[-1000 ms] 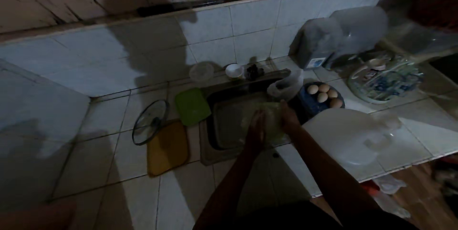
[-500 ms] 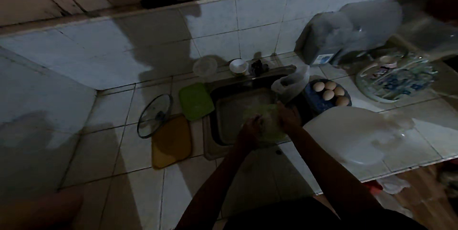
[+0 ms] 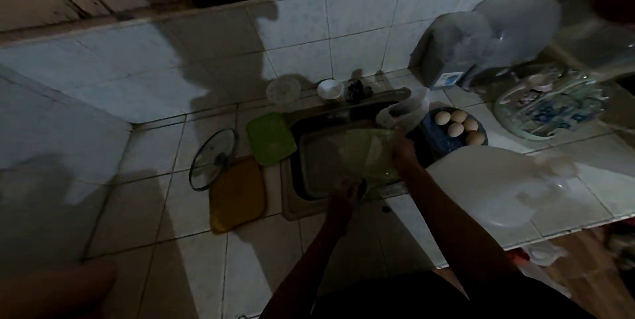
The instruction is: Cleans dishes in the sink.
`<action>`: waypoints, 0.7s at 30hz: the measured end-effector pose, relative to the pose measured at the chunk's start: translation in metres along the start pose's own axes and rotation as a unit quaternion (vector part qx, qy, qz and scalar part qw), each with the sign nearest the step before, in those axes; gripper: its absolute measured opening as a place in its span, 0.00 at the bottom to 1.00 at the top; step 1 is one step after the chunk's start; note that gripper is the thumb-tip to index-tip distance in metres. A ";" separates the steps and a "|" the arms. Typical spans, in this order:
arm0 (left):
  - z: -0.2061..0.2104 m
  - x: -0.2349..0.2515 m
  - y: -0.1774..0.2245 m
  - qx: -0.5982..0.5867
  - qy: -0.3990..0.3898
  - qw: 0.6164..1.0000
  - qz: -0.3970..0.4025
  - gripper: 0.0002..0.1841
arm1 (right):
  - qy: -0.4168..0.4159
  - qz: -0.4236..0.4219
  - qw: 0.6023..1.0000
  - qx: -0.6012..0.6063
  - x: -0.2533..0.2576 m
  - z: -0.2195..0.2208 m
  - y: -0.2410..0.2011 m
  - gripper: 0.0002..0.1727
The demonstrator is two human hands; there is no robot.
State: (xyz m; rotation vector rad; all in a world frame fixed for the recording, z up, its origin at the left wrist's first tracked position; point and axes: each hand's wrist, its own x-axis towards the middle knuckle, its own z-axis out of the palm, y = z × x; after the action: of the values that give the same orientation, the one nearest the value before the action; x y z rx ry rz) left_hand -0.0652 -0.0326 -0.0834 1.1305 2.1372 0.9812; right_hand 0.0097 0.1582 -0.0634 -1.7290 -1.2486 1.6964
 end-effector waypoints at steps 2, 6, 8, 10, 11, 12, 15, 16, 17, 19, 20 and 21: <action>-0.013 0.012 0.016 -0.070 0.129 0.989 -0.010 0.14 | -0.003 0.012 1.000 -0.025 -0.008 0.003 -0.002 0.35; 0.011 0.052 0.036 -0.073 0.076 0.994 -0.001 0.23 | -0.027 -0.008 0.994 -0.101 -0.016 0.025 0.002 0.33; 0.029 0.076 0.038 -0.063 0.065 0.996 -0.018 0.28 | -0.080 -0.081 0.980 -0.164 -0.023 0.030 0.000 0.27; 0.028 0.096 0.038 -0.074 0.085 0.992 -0.053 0.27 | -0.103 -0.098 0.971 -0.191 -0.031 0.030 -0.003 0.25; 0.027 0.101 0.039 -0.089 0.097 0.989 -0.061 0.27 | -0.094 -0.079 0.979 -0.164 -0.033 0.030 -0.002 0.27; 0.028 0.102 0.040 -0.096 0.103 0.988 -0.060 0.26 | -0.083 -0.062 0.986 -0.133 -0.033 0.030 0.001 0.29; 0.035 0.082 0.042 -0.103 0.089 0.991 0.018 0.25 | -0.057 -0.051 0.992 -0.097 -0.030 0.021 -0.001 0.32; 0.038 0.076 0.036 -0.100 0.090 0.990 0.043 0.25 | -0.045 -0.044 0.993 -0.097 -0.030 0.016 -0.004 0.32; 0.037 0.073 0.030 -0.093 0.091 0.991 0.032 0.25 | -0.034 -0.028 0.994 -0.098 -0.031 0.014 -0.006 0.34; 0.023 0.078 0.019 -0.068 0.094 0.992 -0.044 0.26 | -0.022 -0.007 0.996 -0.084 -0.036 0.010 -0.012 0.35; 0.018 0.082 0.014 -0.062 0.107 0.990 -0.071 0.26 | -0.020 -0.003 0.997 -0.070 -0.038 0.009 -0.014 0.35; 0.018 0.082 0.013 -0.066 0.122 0.987 -0.079 0.27 | -0.022 -0.004 0.998 -0.053 -0.038 0.009 -0.015 0.35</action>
State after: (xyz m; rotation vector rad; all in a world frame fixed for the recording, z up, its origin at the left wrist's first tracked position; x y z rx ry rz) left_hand -0.0881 0.0490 -0.0927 0.7992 2.2721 1.2197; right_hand 0.0024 0.1322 -0.0312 -1.7522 -1.3855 1.7013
